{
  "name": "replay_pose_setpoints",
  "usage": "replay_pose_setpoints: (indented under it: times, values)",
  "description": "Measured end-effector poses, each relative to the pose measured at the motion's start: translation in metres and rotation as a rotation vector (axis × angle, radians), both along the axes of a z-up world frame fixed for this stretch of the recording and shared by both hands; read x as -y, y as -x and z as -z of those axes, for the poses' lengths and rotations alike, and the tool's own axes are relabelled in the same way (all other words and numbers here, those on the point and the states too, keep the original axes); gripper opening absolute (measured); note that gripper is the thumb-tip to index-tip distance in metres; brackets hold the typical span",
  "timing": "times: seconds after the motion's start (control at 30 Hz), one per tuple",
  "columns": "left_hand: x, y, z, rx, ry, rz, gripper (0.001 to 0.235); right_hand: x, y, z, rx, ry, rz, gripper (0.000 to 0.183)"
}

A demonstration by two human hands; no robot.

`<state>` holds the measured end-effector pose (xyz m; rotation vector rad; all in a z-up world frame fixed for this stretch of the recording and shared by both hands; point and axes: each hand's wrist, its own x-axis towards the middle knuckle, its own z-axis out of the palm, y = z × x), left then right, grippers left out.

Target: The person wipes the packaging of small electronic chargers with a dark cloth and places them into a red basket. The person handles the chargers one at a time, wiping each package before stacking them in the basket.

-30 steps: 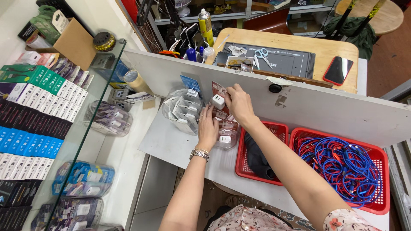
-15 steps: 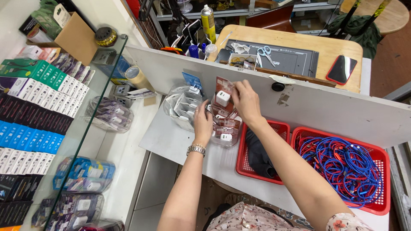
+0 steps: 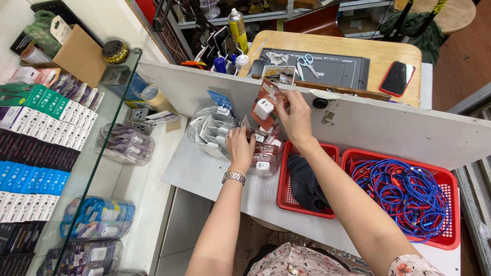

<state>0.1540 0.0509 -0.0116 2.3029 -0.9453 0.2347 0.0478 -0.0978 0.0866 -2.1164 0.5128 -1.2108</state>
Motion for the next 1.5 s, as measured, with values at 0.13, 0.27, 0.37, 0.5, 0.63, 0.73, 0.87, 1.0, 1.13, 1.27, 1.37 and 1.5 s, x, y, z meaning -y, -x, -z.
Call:
replay_pose_setpoints:
  times: [0.13,0.27,0.37,0.5,0.63,0.73,0.87,1.0,1.13,1.27,1.37,1.5]
  values:
    - [0.015,-0.010,0.005,0.119,-0.019,0.117,0.020,0.003,0.005,-0.006,0.023,-0.009,-0.039,0.013]
    - [0.021,-0.016,0.006,0.079,-0.191,0.171,0.022,0.004,0.008,-0.005,0.046,-0.003,-0.047,0.016]
    - [0.019,-0.019,0.003,0.007,-0.194,0.146,0.024,0.007,0.010,-0.001,0.056,-0.020,0.007,0.015]
    - [0.018,-0.030,-0.001,-0.139,-0.120,0.142,0.034,0.015,0.012,0.000,0.125,-0.024,0.072,0.016]
    - [0.020,-0.050,0.007,-0.345,-0.107,0.171,0.049,0.016,0.010,-0.001,0.210,-0.006,0.025,0.013]
    - [0.022,-0.064,0.020,-0.528,-0.042,0.178,0.058,0.011,0.011,0.006,0.197,-0.023,-0.019,0.014]
    - [0.008,-0.073,0.031,-0.582,0.261,0.133,0.051,0.004,0.010,0.016,0.102,-0.381,-0.066,0.016]
    - [-0.014,-0.057,0.034,-0.412,0.344,-0.119,0.044,0.005,0.010,0.023,0.145,-0.206,-0.030,0.015]
    - [-0.023,-0.038,0.029,-0.160,0.230,-0.357,0.025,-0.005,-0.002,0.022,0.184,-0.407,-0.113,0.018]
    - [-0.030,-0.028,0.022,-0.049,0.212,-0.227,0.037,-0.022,-0.015,0.021,0.162,-0.433,-0.201,0.018]
    - [-0.039,-0.025,0.019,-0.103,0.201,-0.237,0.037,-0.024,-0.017,0.023,0.136,-0.393,-0.178,0.017]
    - [-0.040,-0.025,0.020,-0.259,0.145,-0.190,0.032,-0.012,-0.018,0.027,0.206,-0.307,-0.099,0.018]
